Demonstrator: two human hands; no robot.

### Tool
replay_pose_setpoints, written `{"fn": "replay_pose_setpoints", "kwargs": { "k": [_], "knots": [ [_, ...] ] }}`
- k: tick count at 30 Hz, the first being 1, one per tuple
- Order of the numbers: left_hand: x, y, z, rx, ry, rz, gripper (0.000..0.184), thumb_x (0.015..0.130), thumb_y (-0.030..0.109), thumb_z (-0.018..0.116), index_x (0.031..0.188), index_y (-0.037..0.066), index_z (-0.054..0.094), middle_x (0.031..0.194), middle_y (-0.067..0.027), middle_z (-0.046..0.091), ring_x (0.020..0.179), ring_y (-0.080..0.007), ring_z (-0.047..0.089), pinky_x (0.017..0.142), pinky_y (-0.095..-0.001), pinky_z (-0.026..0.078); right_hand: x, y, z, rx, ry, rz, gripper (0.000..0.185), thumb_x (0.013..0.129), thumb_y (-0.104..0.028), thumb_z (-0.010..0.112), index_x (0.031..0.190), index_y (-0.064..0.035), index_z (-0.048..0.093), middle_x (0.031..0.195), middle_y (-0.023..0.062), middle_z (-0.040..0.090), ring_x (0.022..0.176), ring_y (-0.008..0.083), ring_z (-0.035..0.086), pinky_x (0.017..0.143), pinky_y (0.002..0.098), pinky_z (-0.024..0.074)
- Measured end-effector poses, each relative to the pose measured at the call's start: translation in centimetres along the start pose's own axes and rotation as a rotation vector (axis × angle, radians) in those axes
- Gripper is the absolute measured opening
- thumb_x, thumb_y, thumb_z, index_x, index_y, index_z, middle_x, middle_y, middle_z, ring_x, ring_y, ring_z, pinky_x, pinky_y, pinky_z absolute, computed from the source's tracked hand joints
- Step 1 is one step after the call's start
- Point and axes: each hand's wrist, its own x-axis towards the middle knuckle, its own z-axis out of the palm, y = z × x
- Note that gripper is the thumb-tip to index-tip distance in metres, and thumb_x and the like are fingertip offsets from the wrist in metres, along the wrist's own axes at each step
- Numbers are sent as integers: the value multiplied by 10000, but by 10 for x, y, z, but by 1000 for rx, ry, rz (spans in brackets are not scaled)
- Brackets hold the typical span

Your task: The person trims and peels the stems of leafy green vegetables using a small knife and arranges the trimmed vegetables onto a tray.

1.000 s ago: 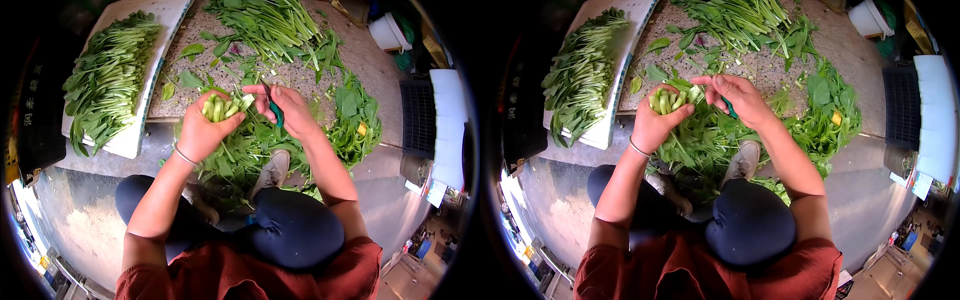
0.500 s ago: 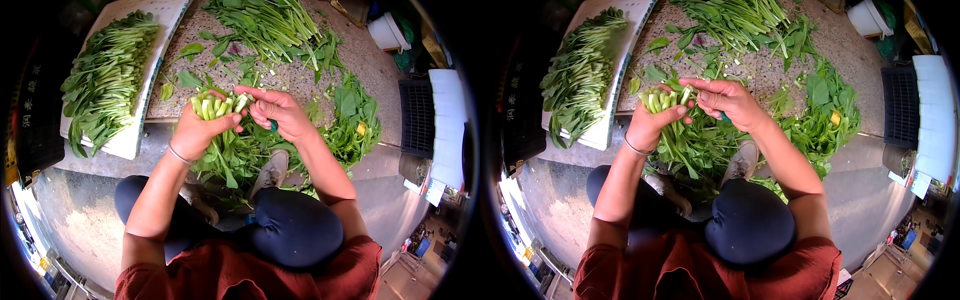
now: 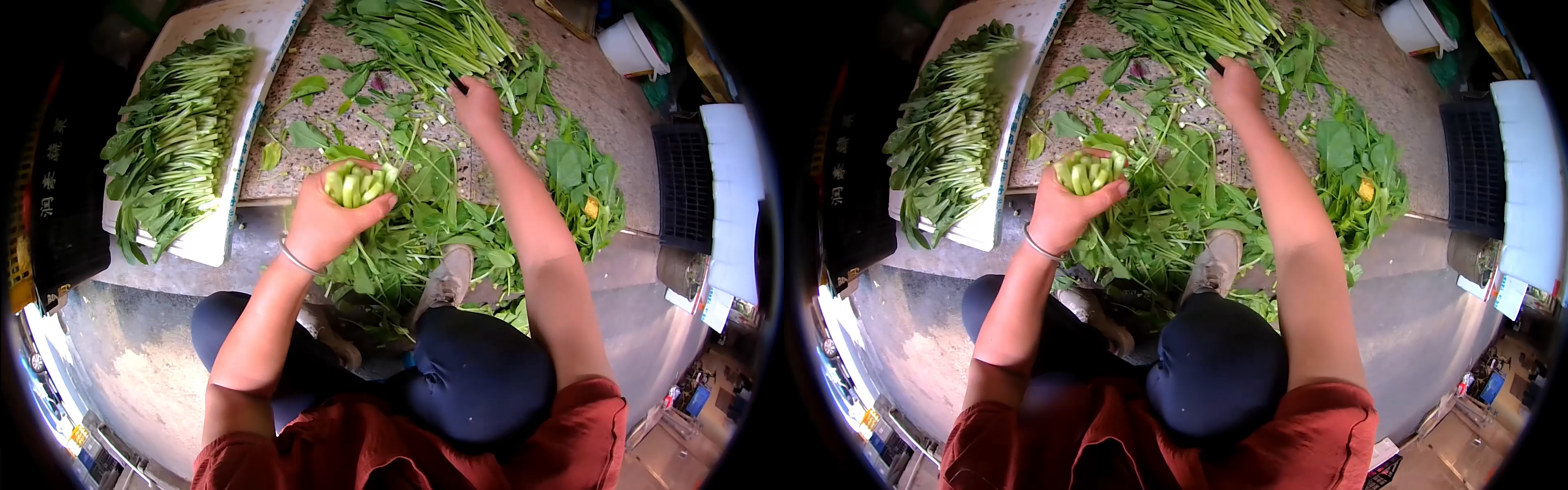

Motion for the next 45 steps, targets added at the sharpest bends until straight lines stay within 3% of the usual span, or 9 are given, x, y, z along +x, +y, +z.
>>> {"fn": "replay_pose_setpoints", "kwargs": {
  "k": [8, 10, 13, 18, 26, 30, 35, 40, 45],
  "knots": [
    [-2, 9, 5, 698, 100, 716, 320, 574, -5, 681, 885, 36, 618, 1060, -118, 601, 972, -272, 579, 858, -331, 444, -108, -59, -88, 612, -377, -151, 265, 775, -252, 667, 946, -51, 639, 730, 38, 634, 605, 103, 563, 536, 278, 447],
    [-4, 7, 6, 712, 91, 702, 329, 585, -7, 680, 904, 34, 612, 1029, -118, 611, 952, -270, 591, 841, -324, 455, -123, -74, -101, 1105, -645, -33, 260, 809, -248, 644, 945, -26, 640, 767, 30, 626, 621, 73, 541, 524, 208, 414],
    [-7, 4, 6, 245, -3, 227, 279, 667, 33, 710, 926, 34, 605, 923, -68, 644, 797, -125, 606, 755, -248, 472, -130, -82, -108, 1193, -711, 71, 288, 872, -265, 563, 992, -10, 622, 706, 3, 556, 570, 47, 448, 500, 161, 344],
    [-4, 3, 2, -111, 44, 66, 289, 687, 76, 738, 920, 1, 584, 808, -19, 634, 724, -63, 567, 664, -222, 472, -135, -92, -105, 1491, -738, 11, 360, 926, -302, 453, 1113, -17, 569, 668, -39, 447, 572, 45, 358, 520, 169, 300],
    [0, 3, 4, -429, -2, -22, 307, 714, 3, 694, 973, 9, 530, 834, -49, 644, 776, -101, 606, 712, -238, 492, -110, -73, -86, 1192, -756, 56, 396, 907, -317, 488, 1230, -89, 504, 661, -42, 458, 572, 53, 364, 500, 199, 308],
    [2, 1, 5, -519, -52, -11, 347, 708, -27, 684, 1010, 17, 519, 923, -73, 634, 814, -105, 600, 736, -233, 486, -41, -37, -42, 514, -426, 166, 462, 837, -398, 559, 1176, -85, 538, 862, 71, 611, 793, 185, 591, 649, 368, 470],
    [4, -1, 5, -310, -48, 21, 354, 728, -32, 651, 1061, 16, 541, 909, -52, 595, 778, -102, 561, 701, -228, 480, 2, -4, 6, -45, -15, 8, 289, 829, -292, 565, 1037, -94, 590, 843, 118, 619, 798, 311, 598, 679, 415, 475],
    [0, -1, -4, 104, 39, 57, 311, 663, 87, 726, 942, 31, 600, 932, -71, 623, 811, -113, 582, 741, -252, 469, -20, -16, -23, 197, -211, 51, 186, 808, -230, 599, 905, -71, 620, 821, 110, 643, 755, 245, 617, 661, 369, 478],
    [-2, 11, 0, 684, 82, 674, 358, 567, 24, 700, 910, 16, 599, 1100, -143, 565, 1069, -314, 521, 882, -370, 439, -98, -65, -93, 633, -305, -138, 185, 790, -187, 648, 887, -31, 636, 803, 53, 650, 646, 116, 572, 588, 266, 463]
  ]
}}
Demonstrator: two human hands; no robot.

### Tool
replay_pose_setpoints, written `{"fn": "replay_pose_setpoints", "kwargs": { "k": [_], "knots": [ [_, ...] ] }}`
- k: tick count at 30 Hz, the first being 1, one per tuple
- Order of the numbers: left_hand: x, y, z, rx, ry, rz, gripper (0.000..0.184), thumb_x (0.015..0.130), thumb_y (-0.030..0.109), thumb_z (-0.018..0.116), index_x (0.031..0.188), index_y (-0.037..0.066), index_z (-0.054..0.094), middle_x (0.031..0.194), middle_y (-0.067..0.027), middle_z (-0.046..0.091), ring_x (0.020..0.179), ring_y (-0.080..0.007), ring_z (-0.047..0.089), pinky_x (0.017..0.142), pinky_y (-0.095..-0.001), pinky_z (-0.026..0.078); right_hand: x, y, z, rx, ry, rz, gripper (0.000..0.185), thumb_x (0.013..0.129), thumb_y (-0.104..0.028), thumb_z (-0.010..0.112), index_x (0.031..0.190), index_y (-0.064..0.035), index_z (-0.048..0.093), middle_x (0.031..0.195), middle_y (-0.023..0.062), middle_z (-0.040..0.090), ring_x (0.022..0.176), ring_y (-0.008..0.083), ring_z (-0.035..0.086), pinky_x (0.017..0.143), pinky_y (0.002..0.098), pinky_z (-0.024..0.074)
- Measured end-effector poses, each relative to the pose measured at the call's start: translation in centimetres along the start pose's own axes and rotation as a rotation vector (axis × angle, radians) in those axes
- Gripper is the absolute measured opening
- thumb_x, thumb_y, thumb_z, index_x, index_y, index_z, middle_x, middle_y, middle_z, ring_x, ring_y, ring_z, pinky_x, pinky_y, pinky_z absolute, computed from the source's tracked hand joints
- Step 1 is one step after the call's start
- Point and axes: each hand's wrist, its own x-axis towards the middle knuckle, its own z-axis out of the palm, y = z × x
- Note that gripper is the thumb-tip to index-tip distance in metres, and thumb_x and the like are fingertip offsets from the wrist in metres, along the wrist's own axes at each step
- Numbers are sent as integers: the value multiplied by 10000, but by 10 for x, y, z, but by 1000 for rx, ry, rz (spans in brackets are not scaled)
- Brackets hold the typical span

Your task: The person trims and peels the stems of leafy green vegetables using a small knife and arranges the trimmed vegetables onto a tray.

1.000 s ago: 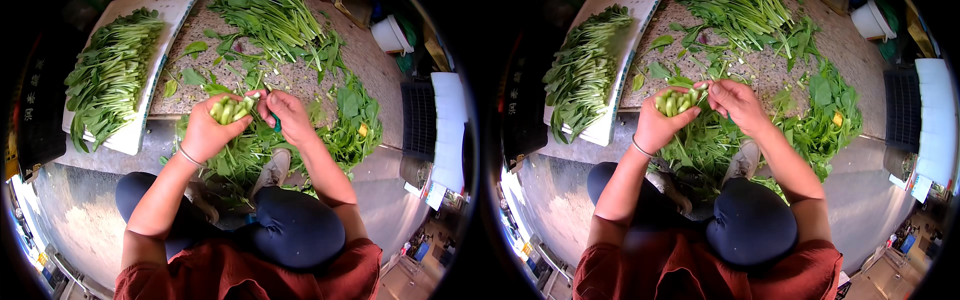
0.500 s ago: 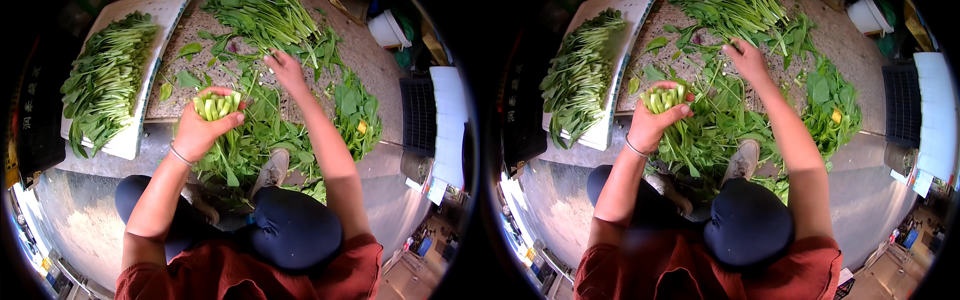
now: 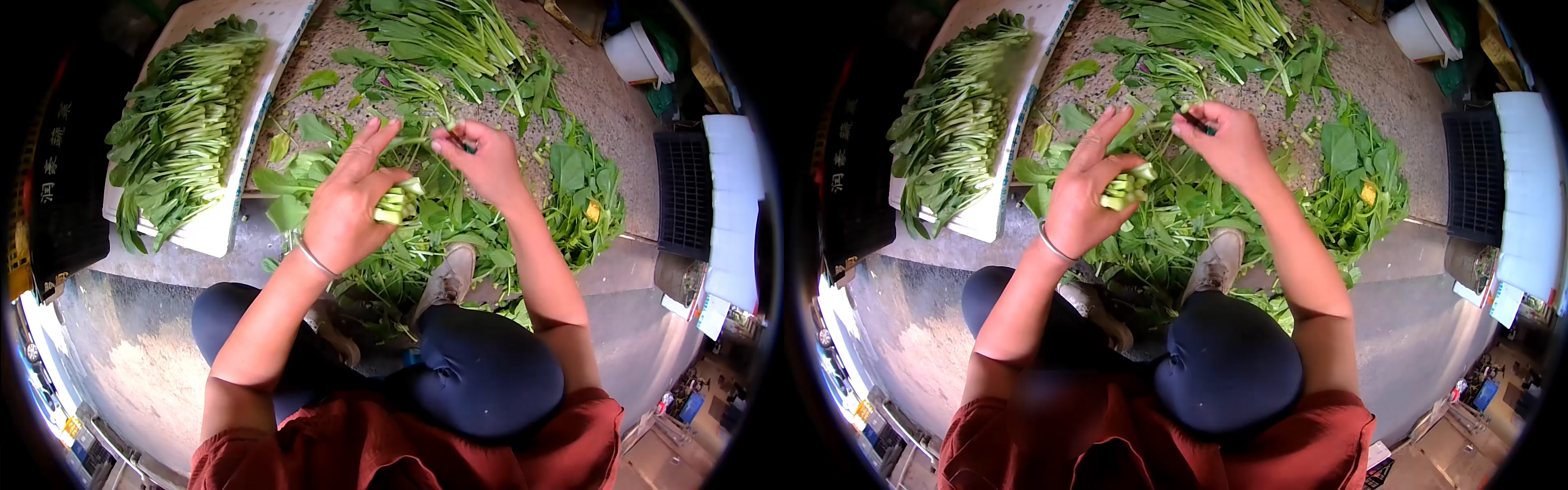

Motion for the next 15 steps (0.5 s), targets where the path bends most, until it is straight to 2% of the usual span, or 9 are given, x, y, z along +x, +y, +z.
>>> {"fn": "replay_pose_setpoints", "kwargs": {
  "k": [2, 3, 5, 7, 8, 10, 11, 13, 15],
  "knots": [
    [-4, -1, 7, -50, 5, -42, 355, 567, 22, 683, 914, 29, 606, 1056, -120, 579, 1002, -300, 549, 840, -366, 455, -16, -21, 1, 427, -186, 178, 212, 825, -199, 620, 917, -7, 631, 776, 52, 637, 588, 92, 539, 521, 210, 421],
    [-6, -2, 9, -98, 6, -77, 355, 567, 20, 666, 918, 43, 613, 1011, -97, 593, 935, -287, 576, 798, -363, 471, -19, -24, 2, 427, -193, 180, 212, 825, -199, 620, 917, -7, 631, 776, 52, 637, 588, 92, 539, 521, 210, 421],
    [-8, -4, 7, -203, -47, -184, 351, 577, 22, 686, 917, 34, 602, 961, -99, 598, 877, -261, 592, 765, -335, 477, -23, -29, 3, 806, -240, 324, 242, 854, -219, 591, 918, 12, 621, 748, 51, 619, 552, 67, 506, 469, 176, 369],
    [-8, -4, 4, -525, -48, -381, 334, 609, 34, 710, 921, 23, 590, 905, -87, 597, 813, -187, 592, 735, -284, 473, -25, -31, 6, 787, -247, 310, 268, 881, -250, 551, 947, 3, 609, 757, 34, 597, 559, 63, 466, 488, 184, 357],
    [-7, -4, 2, -522, -46, -382, 334, 609, 34, 710, 921, 23, 590, 905, -87, 597, 813, -187, 592, 735, -284, 473, -26, -31, 8, 873, -290, 225, 280, 895, -254, 526, 979, 3, 599, 760, 28, 581, 572, 61, 447, 510, 179, 351],
    [-7, -4, -1, -642, -67, -513, 305, 658, 59, 714, 933, 15, 589, 853, -35, 610, 763, -100, 553, 708, -243, 460, -28, -31, 9, 977, -362, 122, 344, 917, -261, 480, 1127, 3, 546, 755, 5, 528, 608, 50, 391, 557, 170, 330],
    [-7, -4, -1, -703, -80, -579, 293, 683, 72, 717, 939, 11, 589, 827, -9, 616, 738, -57, 533, 695, -222, 454, -29, -33, 9, 977, -360, 125, 344, 917, -261, 480, 1127, 3, 546, 755, 5, 528, 608, 50, 391, 557, 170, 330],
    [-7, -5, 2, -688, -84, -556, 287, 687, 68, 715, 941, 14, 592, 821, -6, 619, 730, -55, 533, 685, -220, 453, -29, -37, 8, 761, -399, 127, 380, 914, -252, 489, 1195, 3, 508, 730, -15, 507, 613, 33, 383, 550, 169, 322],
    [-6, -5, 3, -695, -108, -556, 305, 684, 68, 717, 954, 11, 586, 834, -10, 618, 736, -59, 537, 694, -222, 455, -30, -32, 8, 732, -370, 128, 391, 916, -247, 485, 1227, -10, 487, 708, -31, 488, 593, 25, 371, 527, 170, 309]
  ]
}}
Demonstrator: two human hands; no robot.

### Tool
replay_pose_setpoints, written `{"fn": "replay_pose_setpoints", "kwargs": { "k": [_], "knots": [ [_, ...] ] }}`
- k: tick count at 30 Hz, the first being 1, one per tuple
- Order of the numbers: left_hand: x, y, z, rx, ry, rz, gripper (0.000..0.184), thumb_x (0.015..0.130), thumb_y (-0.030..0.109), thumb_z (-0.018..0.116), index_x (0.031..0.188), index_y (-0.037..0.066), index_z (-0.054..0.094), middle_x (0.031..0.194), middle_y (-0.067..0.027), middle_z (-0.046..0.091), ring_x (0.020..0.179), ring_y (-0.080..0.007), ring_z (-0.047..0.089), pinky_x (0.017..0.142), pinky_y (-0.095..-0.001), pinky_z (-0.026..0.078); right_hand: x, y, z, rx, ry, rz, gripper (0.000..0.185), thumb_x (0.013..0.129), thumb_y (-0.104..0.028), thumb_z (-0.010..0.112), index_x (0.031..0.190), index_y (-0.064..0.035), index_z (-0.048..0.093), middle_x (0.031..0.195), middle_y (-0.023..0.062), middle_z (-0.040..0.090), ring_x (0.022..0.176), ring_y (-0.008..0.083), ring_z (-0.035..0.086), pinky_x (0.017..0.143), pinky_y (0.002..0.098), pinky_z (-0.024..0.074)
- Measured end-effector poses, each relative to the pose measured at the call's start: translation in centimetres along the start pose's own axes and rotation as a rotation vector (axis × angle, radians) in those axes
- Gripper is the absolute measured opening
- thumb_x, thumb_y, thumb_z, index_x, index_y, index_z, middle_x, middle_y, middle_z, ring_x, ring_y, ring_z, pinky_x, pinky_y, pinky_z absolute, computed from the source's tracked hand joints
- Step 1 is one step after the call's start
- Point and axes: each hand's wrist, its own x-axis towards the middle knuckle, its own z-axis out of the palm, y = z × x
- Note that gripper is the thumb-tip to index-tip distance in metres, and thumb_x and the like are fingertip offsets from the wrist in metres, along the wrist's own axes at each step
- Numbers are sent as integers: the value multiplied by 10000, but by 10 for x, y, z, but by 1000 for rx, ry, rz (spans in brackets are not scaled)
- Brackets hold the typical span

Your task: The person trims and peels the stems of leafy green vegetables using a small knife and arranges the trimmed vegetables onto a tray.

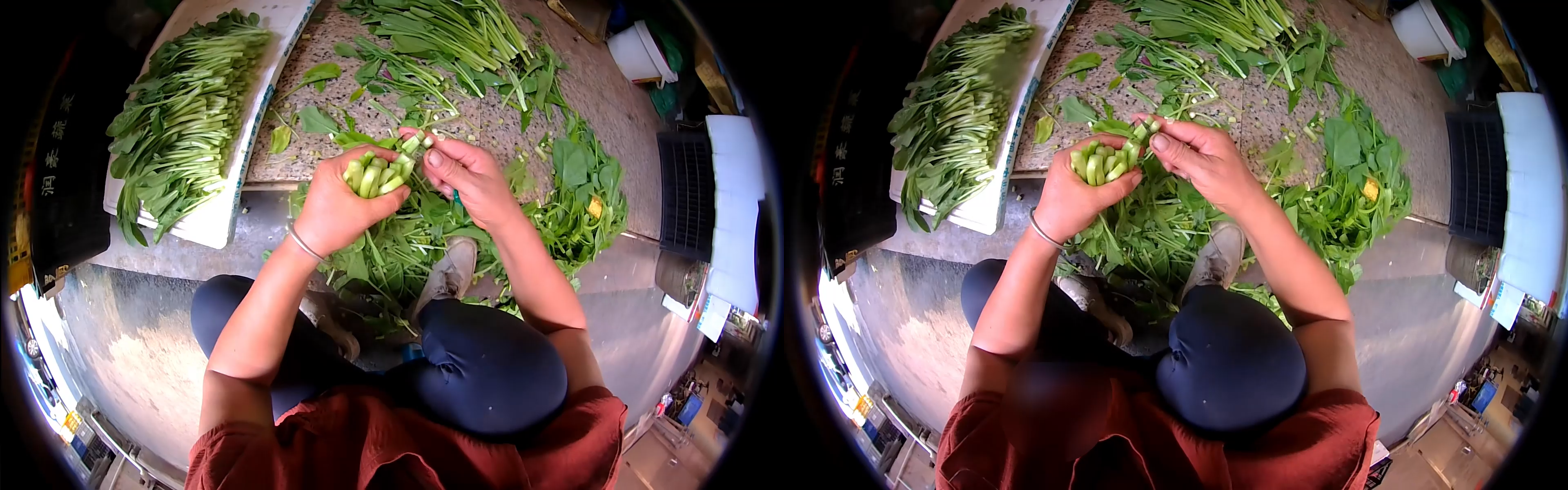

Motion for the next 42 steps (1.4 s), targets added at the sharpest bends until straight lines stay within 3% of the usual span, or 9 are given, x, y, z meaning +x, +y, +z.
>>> {"fn": "replay_pose_setpoints", "kwargs": {
  "k": [12, 14, 15, 20, 22, 28, 30, 34, 42],
  "knots": [
    [1, -9, -1, 59, -30, 79, 352, 679, 72, 724, 986, -1, 568, 883, -34, 626, 776, -83, 551, 742, -234, 458, 9, 9, 2, -119, 186, 47, 305, 839, -250, 613, 1039, -23, 576, 711, -17, 565, 544, 40, 469, 454, 166, 327],
    [1, -4, -4, 68, -36, -4, 360, 676, 70, 725, 993, -3, 569, 872, -31, 628, 771, -83, 554, 741, -234, 459, 12, 13, -5, -108, 244, 60, 250, 800, -210, 664, 920, 2, 606, 779, 23, 607, 577, 64, 505, 516, 202, 422],
    [1, -2, -6, 76, -42, -86, 369, 673, 67, 725, 999, -5, 571, 862, -27, 630, 766, -84, 557, 739, -234, 460, 14, 17, -9, -125, 268, 57, 218, 816, -221, 642, 912, -30, 604, 748, 22, 613, 532, 45, 474, 451, 174, 347],
    [-1, 1, -11, -10, -110, -189, 365, 672, 62, 724, 996, -11, 572, 854, -18, 631, 766, -79, 558, 727, -231, 463, 13, 7, -5, -127, 280, 125, 214, 828, -225, 626, 917, -30, 624, 700, 3, 595, 514, 34, 446, 447, 178, 344],
    [-2, 6, -9, -41, -172, -214, 358, 675, 55, 719, 995, -11, 573, 867, -15, 632, 764, -79, 560, 721, -233, 464, 13, 7, 0, -153, 91, 113, 230, 838, -236, 613, 922, -22, 625, 665, -14, 569, 512, 35, 449, 446, 177, 340],
    [2, -9, -14, -64, -27, -180, 326, 692, 16, 685, 1002, -5, 587, 930, -42, 620, 829, -92, 564, 755, -238, 455, 17, 20, -38, -64, 264, 213, 168, 816, -149, 622, 933, -29, 632, 640, -37, 542, 512, 26, 450, 443, 167, 325],
    [7, -13, -27, -70, 98, -248, 311, 694, -5, 668, 994, -14, 586, 974, -64, 620, 853, -115, 576, 769, -243, 454, 19, 32, -54, -796, 470, 113, 175, 799, -173, 641, 919, -47, 654, 658, -15, 591, 515, 49, 491, 452, 172, 355],
    [9, -8, -34, -195, 120, -232, 307, 694, -32, 648, 992, -33, 577, 1011, -102, 627, 872, -131, 584, 785, -253, 455, 6, 5, -50, -181, 353, 222, 205, 779, -103, 641, 971, -30, 638, 743, 0, 609, 560, 82, 523, 511, 194, 410],
    [4, -13, -13, -263, -32, -293, 364, 695, -22, 661, 1043, -16, 555, 983, -89, 627, 884, -159, 594, 796, -264, 465, 13, 20, -2, -219, 122, 101, 242, 773, -85, 653, 998, -10, 608, 751, -9, 596, 571, 44, 508, 486, 175, 376]
  ]
}}
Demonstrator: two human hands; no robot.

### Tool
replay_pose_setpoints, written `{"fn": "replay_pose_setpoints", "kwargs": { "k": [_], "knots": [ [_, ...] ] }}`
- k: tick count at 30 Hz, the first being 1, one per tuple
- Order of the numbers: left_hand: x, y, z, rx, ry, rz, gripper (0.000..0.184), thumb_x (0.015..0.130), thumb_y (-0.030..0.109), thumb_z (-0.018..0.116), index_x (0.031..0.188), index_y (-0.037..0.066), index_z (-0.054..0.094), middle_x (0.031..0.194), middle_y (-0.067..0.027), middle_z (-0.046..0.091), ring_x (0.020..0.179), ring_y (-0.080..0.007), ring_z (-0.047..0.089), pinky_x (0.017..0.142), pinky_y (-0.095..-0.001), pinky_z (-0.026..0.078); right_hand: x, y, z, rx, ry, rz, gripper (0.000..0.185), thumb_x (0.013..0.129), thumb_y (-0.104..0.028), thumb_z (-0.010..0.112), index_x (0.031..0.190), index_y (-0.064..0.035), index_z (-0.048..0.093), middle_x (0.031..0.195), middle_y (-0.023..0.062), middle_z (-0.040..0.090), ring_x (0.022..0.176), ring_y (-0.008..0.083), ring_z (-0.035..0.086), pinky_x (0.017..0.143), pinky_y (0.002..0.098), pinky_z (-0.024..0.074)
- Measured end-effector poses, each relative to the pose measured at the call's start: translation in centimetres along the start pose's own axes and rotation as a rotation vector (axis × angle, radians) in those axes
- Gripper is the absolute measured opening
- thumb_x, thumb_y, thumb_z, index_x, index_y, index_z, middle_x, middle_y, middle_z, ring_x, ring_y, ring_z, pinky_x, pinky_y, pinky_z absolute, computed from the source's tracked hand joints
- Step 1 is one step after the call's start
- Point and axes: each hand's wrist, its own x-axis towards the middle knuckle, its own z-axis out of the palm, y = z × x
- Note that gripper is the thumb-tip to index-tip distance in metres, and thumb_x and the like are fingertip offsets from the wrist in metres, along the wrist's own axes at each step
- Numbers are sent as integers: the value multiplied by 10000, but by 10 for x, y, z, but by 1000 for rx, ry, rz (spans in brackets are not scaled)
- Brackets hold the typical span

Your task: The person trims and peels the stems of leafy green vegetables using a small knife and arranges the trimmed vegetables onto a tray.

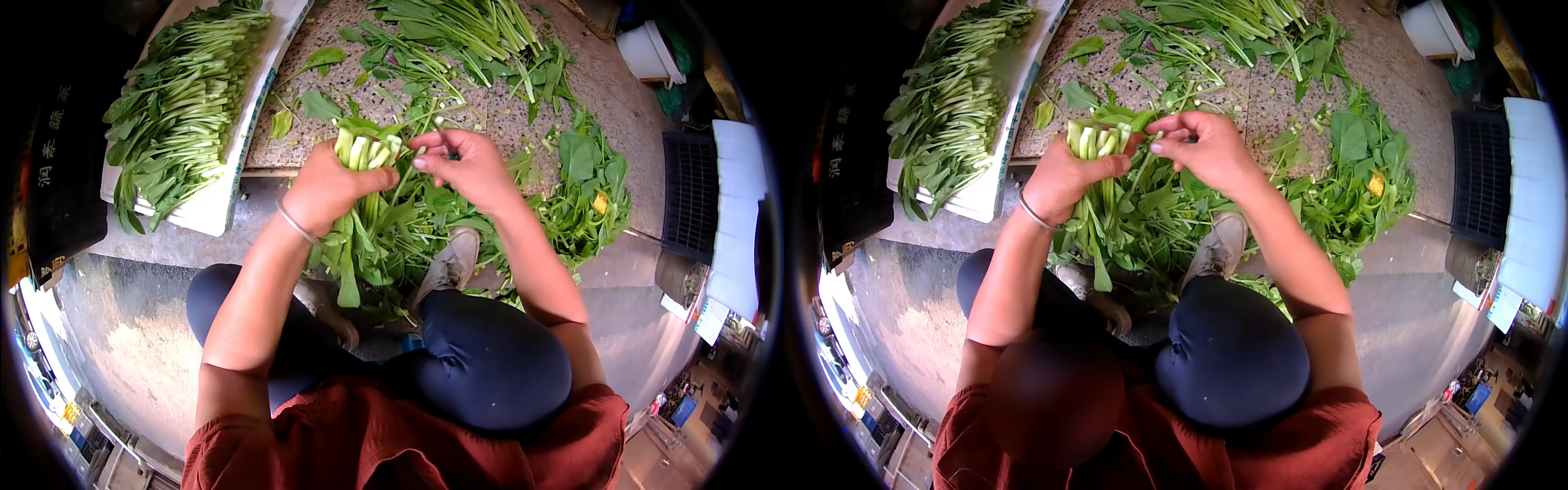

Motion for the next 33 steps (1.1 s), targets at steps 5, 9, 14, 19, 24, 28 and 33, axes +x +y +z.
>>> {"fn": "replay_pose_setpoints", "kwargs": {
  "k": [5, 9, 14, 19, 24, 28, 33],
  "knots": [
    [1, 0, 2, -14, -22, -13, 316, 703, -28, 651, 1001, -5, 549, 873, -52, 605, 784, -147, 582, 672, -263, 480, -4, -15, 0, 63, -129, 61, 316, 770, -19, 626, 1081, 4, 573, 692, -11, 547, 545, 58, 512, 534, 196, 446],
    [3, 0, -2, 41, -21, -63, 311, 702, -32, 649, 997, -10, 552, 864, -57, 607, 765, -151, 586, 658, -259, 474, 7, -3, -19, -161, -78, 25, 348, 764, -48, 643, 1104, -21, 571, 745, -19, 563, 613, 40, 511, 522, 193, 420],
    [3, 0, 1, 28, -7, 4, 320, 684, -27, 670, 983, -16, 556, 856, -50, 615, 757, -131, 579, 702, -273, 469, -1, -10, -2, -46, -87, 28, 350, 751, -48, 661, 1080, 17, 563, 763, -18, 565, 631, 42, 496, 561, 186, 419],
    [1, 2, 4, 204, 21, 2, 362, 660, 21, 717, 987, -12, 563, 842, -37, 615, 756, -99, 556, 697, -253, 460, 5, -4, -7, -100, -80, 51, 284, 755, -74, 665, 1017, 1, 587, 771, 14, 604, 640, 50, 520, 552, 190, 435],
    [1, 2, 3, 364, 77, 42, 374, 652, 70, 745, 972, -10, 570, 809, -22, 611, 711, -87, 540, 667, -242, 458, 63, 56, -64, -515, 510, -112, 239, 780, -136, 651, 983, -18, 606, 883, 64, 639, 724, 88, 568, 639, 241, 474],
    [1, -5, 5, 522, 114, 134, 359, 651, 110, 748, 946, -9, 582, 775, -38, 618, 679, -92, 546, 655, -243, 463, 84, 81, -89, -679, 562, 40, 261, 765, -206, 662, 930, -11, 615, 814, 71, 646, 698, 143, 595, 663, 271, 469],
    [-3, 3, 7, 701, 189, 166, 322, 647, 135, 727, 921, 15, 609, 765, -90, 634, 680, -149, 595, 672, -263, 476, 59, 53, -82, -387, 532, 59, 209, 771, -177, 667, 859, 7, 618, 764, 46, 635, 663, 103, 568, 635, 236, 456]
  ]
}}
